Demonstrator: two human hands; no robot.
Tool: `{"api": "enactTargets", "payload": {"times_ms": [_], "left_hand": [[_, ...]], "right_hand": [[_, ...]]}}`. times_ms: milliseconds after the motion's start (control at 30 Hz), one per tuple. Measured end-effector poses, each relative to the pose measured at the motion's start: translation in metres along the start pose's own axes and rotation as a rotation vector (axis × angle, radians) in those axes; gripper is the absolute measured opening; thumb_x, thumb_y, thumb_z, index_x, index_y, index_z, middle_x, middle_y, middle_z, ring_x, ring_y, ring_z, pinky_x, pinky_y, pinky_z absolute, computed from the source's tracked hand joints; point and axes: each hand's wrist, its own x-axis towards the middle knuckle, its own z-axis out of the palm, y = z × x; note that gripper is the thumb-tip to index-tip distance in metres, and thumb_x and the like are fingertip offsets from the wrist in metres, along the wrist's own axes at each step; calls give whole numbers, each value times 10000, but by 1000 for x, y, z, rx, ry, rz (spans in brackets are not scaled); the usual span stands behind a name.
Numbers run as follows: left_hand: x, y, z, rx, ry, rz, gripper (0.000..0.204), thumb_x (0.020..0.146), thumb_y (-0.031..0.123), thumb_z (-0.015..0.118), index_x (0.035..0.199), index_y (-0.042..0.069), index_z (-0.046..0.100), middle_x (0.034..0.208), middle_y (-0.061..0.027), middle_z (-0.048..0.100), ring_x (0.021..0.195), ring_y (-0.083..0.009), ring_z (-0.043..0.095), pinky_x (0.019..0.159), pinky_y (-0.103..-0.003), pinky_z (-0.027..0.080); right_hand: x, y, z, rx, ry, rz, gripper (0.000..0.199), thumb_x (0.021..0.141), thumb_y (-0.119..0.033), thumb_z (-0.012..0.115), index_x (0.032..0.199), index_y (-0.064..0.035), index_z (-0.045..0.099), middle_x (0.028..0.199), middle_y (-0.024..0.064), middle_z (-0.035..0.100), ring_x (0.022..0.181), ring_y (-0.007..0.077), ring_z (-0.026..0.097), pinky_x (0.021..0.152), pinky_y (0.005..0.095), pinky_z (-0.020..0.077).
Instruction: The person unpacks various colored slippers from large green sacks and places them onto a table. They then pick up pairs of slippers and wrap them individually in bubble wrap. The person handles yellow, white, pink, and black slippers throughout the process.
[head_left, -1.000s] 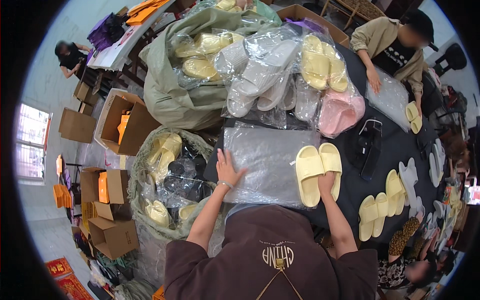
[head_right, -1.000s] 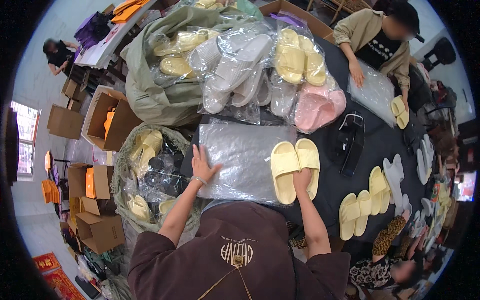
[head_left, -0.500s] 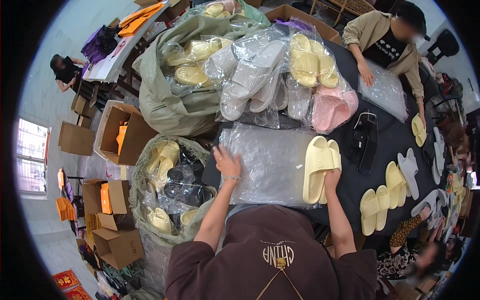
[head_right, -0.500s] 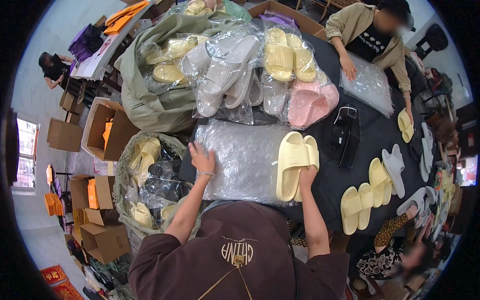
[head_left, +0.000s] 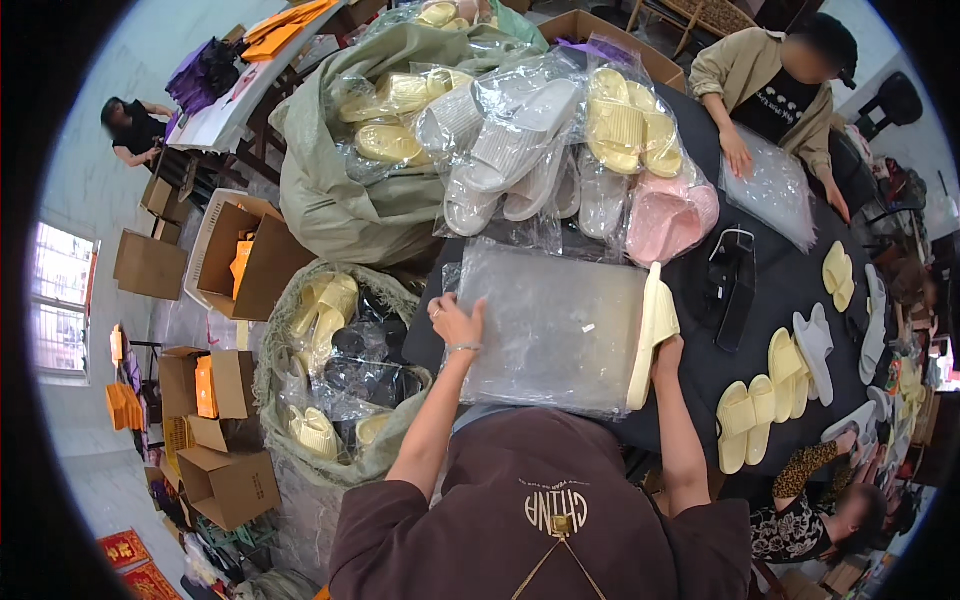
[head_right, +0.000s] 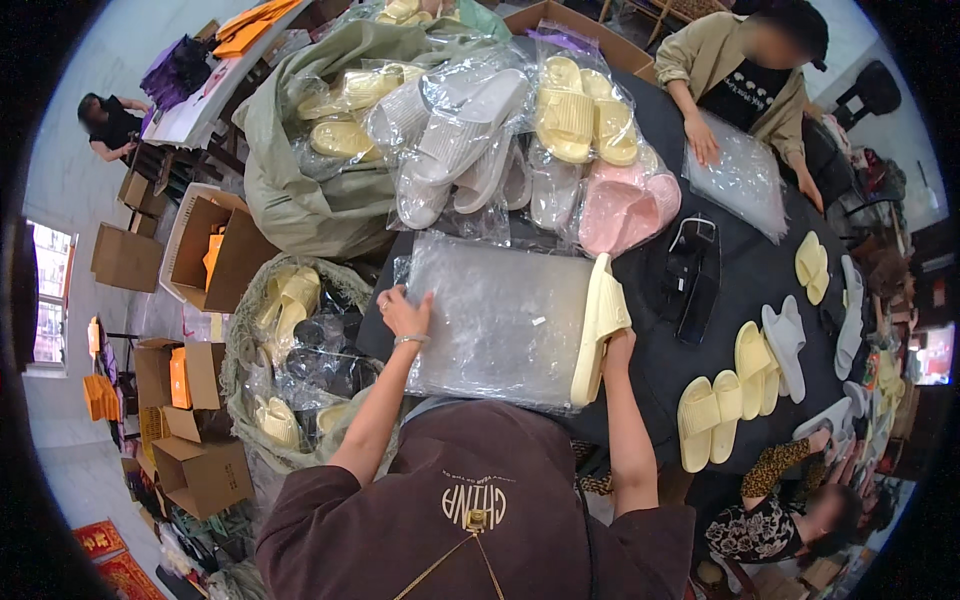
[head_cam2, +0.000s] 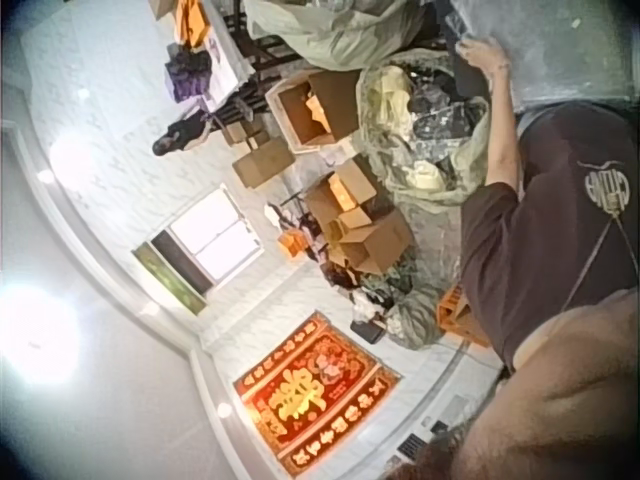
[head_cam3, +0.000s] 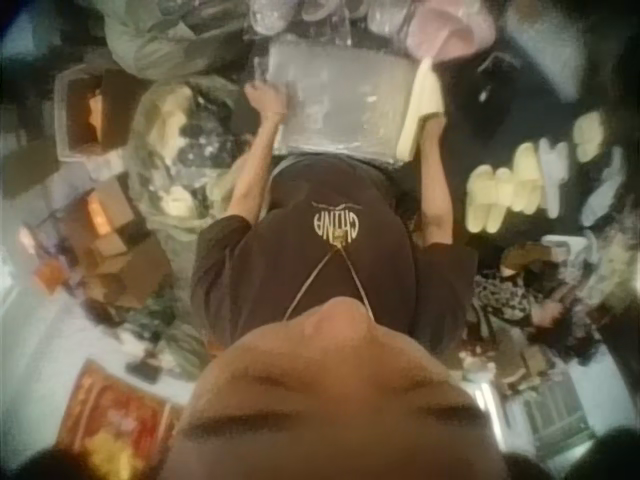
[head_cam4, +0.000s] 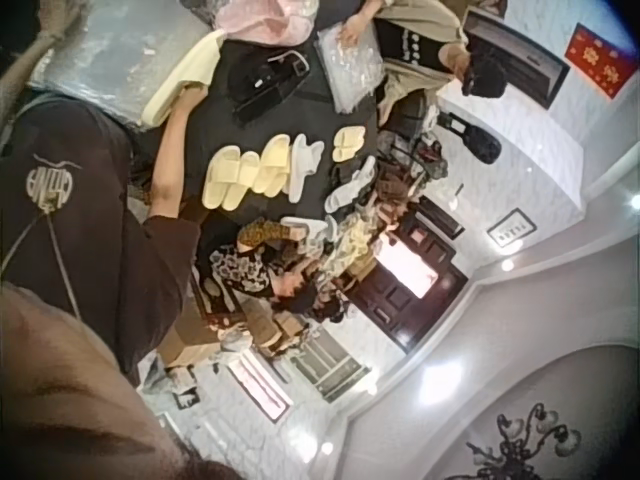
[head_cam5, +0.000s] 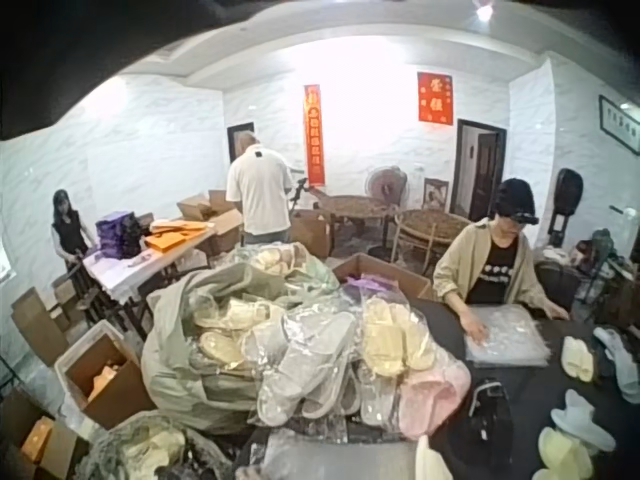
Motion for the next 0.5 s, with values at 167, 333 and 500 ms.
{"api": "enactTargets", "payload": {"times_ms": [167, 333, 500], "left_hand": [[-7, -24, 8, -171, -6, -104, 695, 665, 409, 743, 1140, -25, 479, 1139, -236, 438, 1075, -383, 428, 854, -455, 397], [-9, -23, -8, 2, 46, -223, 716, 667, 426, 740, 1150, -29, 473, 1136, -258, 443, 1097, -394, 429, 891, -434, 395], [-9, -44, -6, -69, -46, -348, 735, 656, 478, 730, 1130, -29, 489, 1117, -271, 482, 1060, -399, 469, 886, -420, 407]], "right_hand": [[-11, -8, 20, 4, -129, 41, 277, 881, -93, 420, 1079, 31, 568, 980, 97, 603, 875, 200, 563, 773, 338, 450], [-8, -6, 25, 47, -190, 37, 305, 917, -185, 433, 1119, 6, 558, 1019, 95, 607, 893, 218, 578, 783, 349, 466], [-4, -13, 16, 79, -190, 150, 347, 933, -225, 407, 1175, -7, 528, 1047, 90, 607, 899, 235, 586, 793, 352, 471]]}}
